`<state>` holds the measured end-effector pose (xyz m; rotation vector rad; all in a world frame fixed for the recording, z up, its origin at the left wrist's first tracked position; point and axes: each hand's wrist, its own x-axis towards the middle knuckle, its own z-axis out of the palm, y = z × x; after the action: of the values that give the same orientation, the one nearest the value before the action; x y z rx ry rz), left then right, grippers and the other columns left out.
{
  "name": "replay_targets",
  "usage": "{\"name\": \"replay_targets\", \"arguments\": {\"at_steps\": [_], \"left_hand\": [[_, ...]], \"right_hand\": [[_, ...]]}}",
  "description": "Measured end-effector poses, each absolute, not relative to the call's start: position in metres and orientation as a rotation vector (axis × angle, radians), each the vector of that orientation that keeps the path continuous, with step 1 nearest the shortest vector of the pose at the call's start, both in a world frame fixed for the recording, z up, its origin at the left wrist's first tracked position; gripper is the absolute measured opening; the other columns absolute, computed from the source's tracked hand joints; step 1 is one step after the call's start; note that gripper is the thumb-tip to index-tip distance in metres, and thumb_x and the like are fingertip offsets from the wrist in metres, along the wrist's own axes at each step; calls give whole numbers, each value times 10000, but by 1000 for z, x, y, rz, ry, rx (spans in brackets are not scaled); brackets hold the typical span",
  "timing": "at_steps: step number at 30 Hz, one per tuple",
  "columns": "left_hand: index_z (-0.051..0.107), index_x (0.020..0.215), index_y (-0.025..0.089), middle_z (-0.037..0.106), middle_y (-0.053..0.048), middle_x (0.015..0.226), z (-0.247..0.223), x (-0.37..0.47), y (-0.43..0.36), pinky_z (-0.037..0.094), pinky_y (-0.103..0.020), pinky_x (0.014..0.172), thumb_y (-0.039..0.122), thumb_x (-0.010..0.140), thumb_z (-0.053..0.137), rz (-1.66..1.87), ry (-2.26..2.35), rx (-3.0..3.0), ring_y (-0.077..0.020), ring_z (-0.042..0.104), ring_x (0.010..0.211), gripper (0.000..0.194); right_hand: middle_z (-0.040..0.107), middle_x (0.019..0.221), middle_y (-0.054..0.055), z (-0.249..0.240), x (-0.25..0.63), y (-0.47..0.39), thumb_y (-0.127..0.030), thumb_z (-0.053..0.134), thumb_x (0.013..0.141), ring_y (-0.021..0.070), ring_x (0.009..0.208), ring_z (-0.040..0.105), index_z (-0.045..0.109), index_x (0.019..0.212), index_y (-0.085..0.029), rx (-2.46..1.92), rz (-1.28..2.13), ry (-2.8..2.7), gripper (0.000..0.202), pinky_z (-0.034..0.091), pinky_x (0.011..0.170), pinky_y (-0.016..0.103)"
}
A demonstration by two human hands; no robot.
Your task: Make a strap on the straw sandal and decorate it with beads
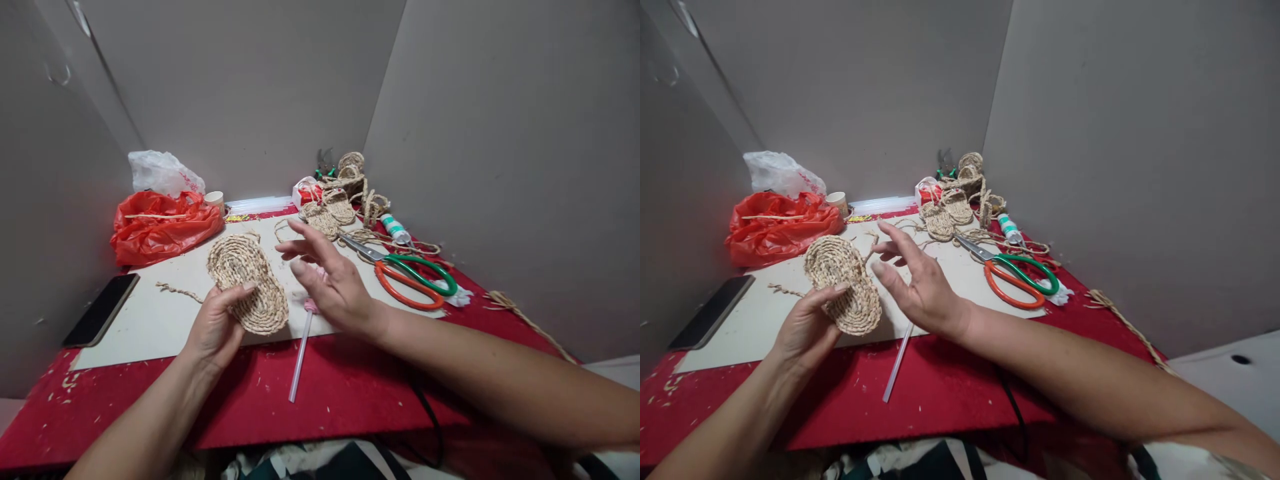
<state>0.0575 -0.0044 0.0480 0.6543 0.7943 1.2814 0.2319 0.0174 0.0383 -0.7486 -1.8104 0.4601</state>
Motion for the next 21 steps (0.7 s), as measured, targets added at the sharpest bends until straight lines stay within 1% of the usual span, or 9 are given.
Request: {"name": "replay_targets", "arguments": {"at_steps": [2, 3, 5, 8, 10, 12, 17, 21], "left_hand": [[657, 1129, 137, 763, -66, 904, 48, 59, -5, 564, -317, 821, 81, 659, 728, 1260, 802, 663, -221, 716, 847, 478], [658, 1132, 138, 765, -65, 891, 48, 59, -6, 564, -317, 820, 90, 660, 731, 1240, 803, 670, -221, 718, 837, 480], [655, 1142, 146, 766, -64, 883, 47, 61, -7, 567, -315, 814, 102, 668, 733, 1193, 799, 689, -217, 722, 817, 483], [641, 1171, 162, 763, -68, 939, 46, 62, -8, 570, -321, 805, 117, 685, 731, 1142, 811, 703, -210, 723, 800, 497], [630, 1190, 168, 759, -71, 972, 44, 62, -8, 570, -322, 802, 120, 692, 730, 1133, 821, 707, -206, 723, 795, 510], [624, 1201, 171, 756, -70, 990, 43, 62, -7, 569, -318, 801, 118, 706, 721, 1130, 817, 713, -200, 722, 795, 508], [606, 1234, 192, 744, -64, 1049, 40, 64, -7, 557, -319, 826, 119, 738, 700, 1116, 812, 733, -198, 720, 824, 510], [592, 1254, 183, 736, -80, 1077, 40, 65, -9, 545, -334, 853, 124, 729, 714, 1131, 805, 754, -219, 717, 865, 543]], "right_hand": [[655, 1100, 102, 43, 231, 18, -451, 453, 945, 206, 995, 623, 447, 1353, -208, -849, 692, -1723, 475, 520, 857, 399], [650, 1118, 110, 44, 231, 18, -478, 450, 939, 216, 1018, 616, 471, 1334, -192, -897, 783, -1716, 488, 518, 864, 409], [616, 1202, 130, 43, 228, 21, -515, 428, 935, 228, 1063, 600, 463, 1350, -174, -972, 915, -1735, 538, 498, 907, 439], [574, 1278, 129, 37, 225, 25, -522, 411, 942, 226, 1151, 558, 428, 1383, -183, -945, 990, -1783, 556, 433, 1007, 456], [580, 1267, 116, 32, 223, 27, -517, 414, 943, 219, 1192, 532, 444, 1365, -200, -886, 978, -1793, 528, 394, 1051, 443], [601, 1224, 107, 28, 222, 28, -504, 413, 947, 211, 1178, 539, 457, 1347, -204, -854, 966, -1795, 502, 381, 1061, 433], [634, 1110, 104, 25, 219, 28, -487, 454, 933, 198, 1028, 592, 465, 1333, -167, -816, 1005, -1772, 512, 425, 999, 420], [637, 1036, 87, 26, 219, 27, -466, 517, 907, 193, 976, 594, 433, 1371, -166, -845, 1033, -1745, 559, 483, 899, 381]]}}
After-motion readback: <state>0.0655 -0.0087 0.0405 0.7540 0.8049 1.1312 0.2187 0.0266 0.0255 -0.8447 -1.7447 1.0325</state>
